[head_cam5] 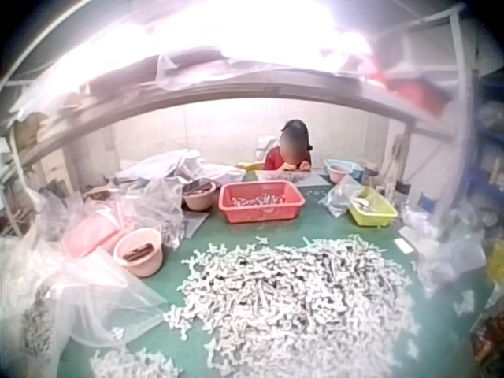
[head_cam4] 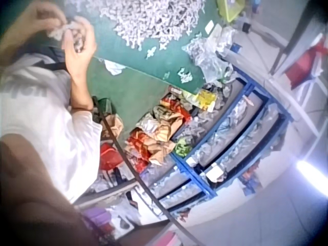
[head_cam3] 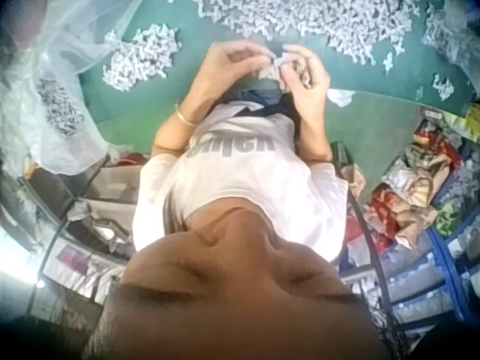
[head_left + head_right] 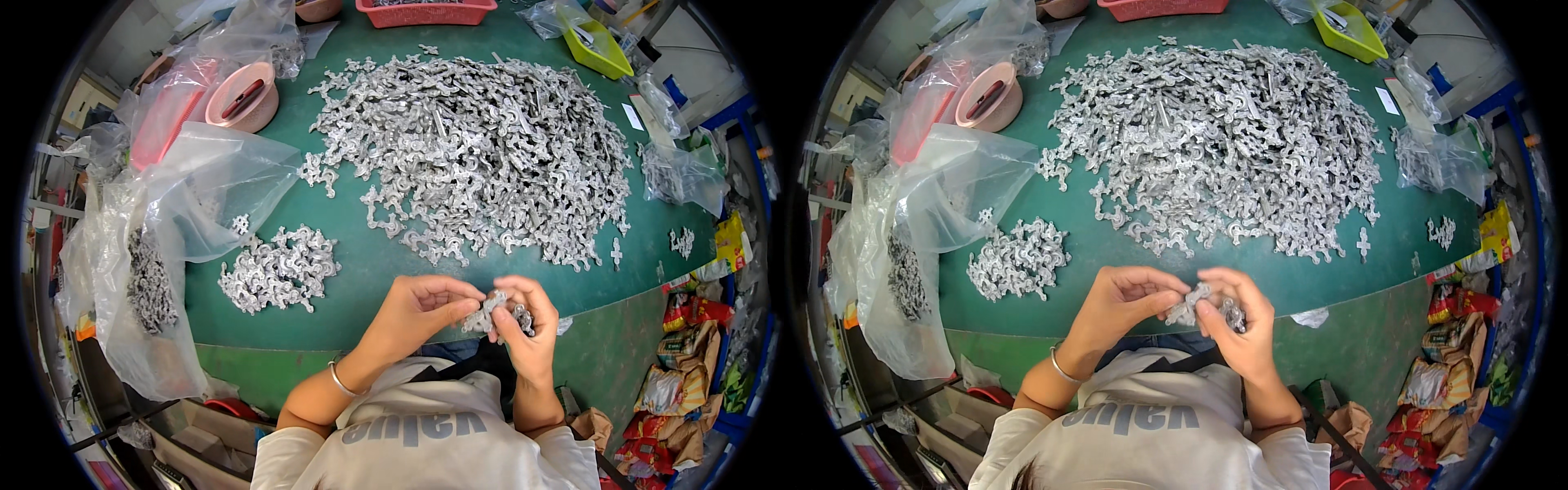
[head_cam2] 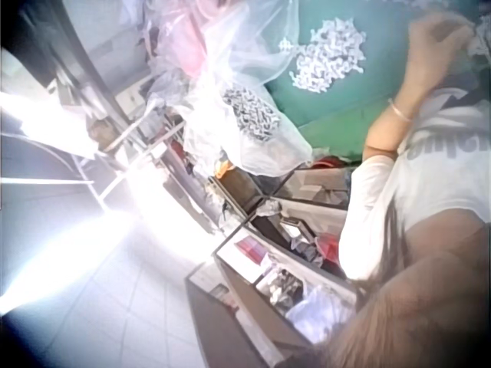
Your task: The person sorts through a large pile of small metal hardware components on a green workbench, picking up individual pieces, inspecting them, and placing them into different plastic containers or bags.
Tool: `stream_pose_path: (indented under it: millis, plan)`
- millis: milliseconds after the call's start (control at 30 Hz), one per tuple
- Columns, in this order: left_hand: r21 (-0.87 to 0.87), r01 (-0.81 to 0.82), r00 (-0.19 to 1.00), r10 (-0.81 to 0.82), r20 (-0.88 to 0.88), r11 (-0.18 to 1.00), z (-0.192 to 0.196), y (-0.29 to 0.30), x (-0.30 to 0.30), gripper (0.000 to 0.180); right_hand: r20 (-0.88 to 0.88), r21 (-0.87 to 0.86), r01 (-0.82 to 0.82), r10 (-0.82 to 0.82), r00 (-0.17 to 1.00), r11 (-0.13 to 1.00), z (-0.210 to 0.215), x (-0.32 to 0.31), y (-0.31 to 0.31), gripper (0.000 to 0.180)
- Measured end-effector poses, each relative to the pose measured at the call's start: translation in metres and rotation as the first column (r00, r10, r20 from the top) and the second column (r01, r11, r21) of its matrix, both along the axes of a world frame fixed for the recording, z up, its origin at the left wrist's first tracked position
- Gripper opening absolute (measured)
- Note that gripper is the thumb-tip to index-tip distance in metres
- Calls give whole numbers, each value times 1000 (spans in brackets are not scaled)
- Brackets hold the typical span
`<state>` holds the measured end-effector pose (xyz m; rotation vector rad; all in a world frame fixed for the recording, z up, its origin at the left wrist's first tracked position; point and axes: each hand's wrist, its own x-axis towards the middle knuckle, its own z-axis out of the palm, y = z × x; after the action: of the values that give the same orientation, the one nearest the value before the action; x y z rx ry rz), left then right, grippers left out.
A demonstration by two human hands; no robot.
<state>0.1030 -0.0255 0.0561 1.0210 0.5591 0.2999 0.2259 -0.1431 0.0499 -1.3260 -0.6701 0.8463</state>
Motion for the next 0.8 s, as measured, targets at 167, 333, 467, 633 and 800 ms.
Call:
stream_pose_path:
  millis: [167, 333, 467, 633, 800]
  plan:
    - [-58, 83, 997, -83, 4, 995, 7, 2, -4, 16, -163, 75, -65, 77, 984, 995, 2, 3, -5, 9]
    - [-103, -67, 994, 75, 74, 992, 20, -9, -6, 19, -128, 139, 44, -26, 991, 989, 5, -1, -9, 8]
    - [58, -42, 980, 30, 197, 997, 17, -14, -15, 26, -25, 163, 65, -61, 998, 984, 6, -4, -12, 9]
    - [257, -41, 975, -17, 220, 965, 10, -13, -17, 28, 55, 165, 72, -83, 995, 984, 6, -7, -14, 12]
    - [336, -68, 975, -10, 224, 939, 13, -14, -17, 28, 98, 149, 78, -93, 991, 986, 8, -7, -16, 12]
